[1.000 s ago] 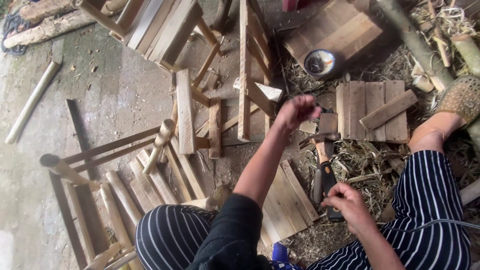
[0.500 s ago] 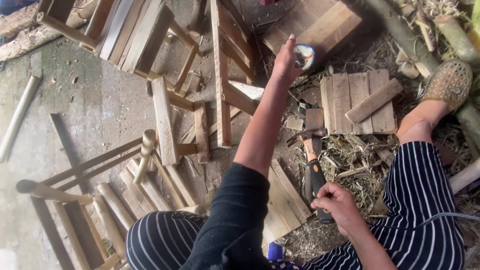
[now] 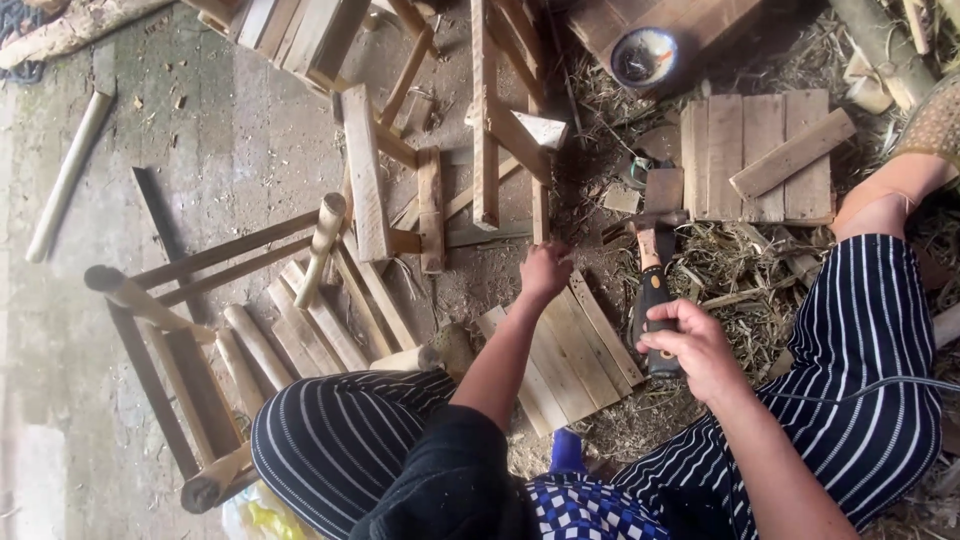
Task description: Assembling a small wooden box by hammering nails into wooden slats.
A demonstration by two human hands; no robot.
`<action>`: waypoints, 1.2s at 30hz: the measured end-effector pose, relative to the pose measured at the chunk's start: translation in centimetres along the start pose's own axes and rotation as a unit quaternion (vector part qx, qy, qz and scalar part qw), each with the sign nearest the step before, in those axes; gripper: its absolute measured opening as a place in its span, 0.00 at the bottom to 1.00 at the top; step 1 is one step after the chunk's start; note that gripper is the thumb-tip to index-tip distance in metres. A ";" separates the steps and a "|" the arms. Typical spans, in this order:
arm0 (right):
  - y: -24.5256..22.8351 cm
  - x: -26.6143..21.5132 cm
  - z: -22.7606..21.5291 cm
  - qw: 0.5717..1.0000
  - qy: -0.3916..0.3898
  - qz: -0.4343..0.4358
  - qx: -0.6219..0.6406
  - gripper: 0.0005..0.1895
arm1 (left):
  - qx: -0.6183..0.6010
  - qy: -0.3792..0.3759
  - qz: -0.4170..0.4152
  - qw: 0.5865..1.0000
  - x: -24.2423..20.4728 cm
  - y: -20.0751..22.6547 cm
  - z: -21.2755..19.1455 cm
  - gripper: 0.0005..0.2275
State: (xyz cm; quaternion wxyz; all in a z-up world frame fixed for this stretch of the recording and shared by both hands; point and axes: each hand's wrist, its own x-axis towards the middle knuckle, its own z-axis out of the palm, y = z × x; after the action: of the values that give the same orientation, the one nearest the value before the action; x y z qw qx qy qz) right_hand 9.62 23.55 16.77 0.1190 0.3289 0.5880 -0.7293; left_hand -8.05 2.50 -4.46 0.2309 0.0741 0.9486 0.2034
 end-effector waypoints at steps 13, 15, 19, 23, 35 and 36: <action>1.5 1.4 -1.0 0.997 -0.008 0.064 0.031 0.33 | 0.036 -0.073 -0.095 0.992 -13.6 5.3 -6.1 0.45; 0.4 0.9 -0.9 0.994 -0.046 0.097 -0.002 0.38 | -0.013 -0.078 -0.091 0.993 -13.8 5.0 -5.9 0.49; -1.6 -0.8 0.8 0.991 -0.063 0.096 -0.073 0.42 | 0.010 -0.086 -0.114 0.990 -12.9 4.5 -4.2 0.52; -1.6 -0.9 1.9 0.982 -0.070 0.080 -0.158 0.44 | 0.012 -0.099 -0.128 0.987 -12.4 4.5 -4.0 0.55; -3.6 -0.9 2.6 0.944 -0.092 0.110 -0.297 0.45 | -0.004 -0.107 -0.142 0.984 -11.3 3.5 -2.5 0.57; -3.9 -0.8 2.4 0.933 -0.100 0.121 -0.323 0.44 | -0.005 -0.105 -0.139 0.985 -11.2 3.5 -2.5 0.57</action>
State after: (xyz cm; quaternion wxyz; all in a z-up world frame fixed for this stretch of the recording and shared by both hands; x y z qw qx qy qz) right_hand 7.25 22.19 20.53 0.3647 0.2663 0.7327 -0.5091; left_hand 0.88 2.21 3.60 0.3553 -0.0390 0.9192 0.1650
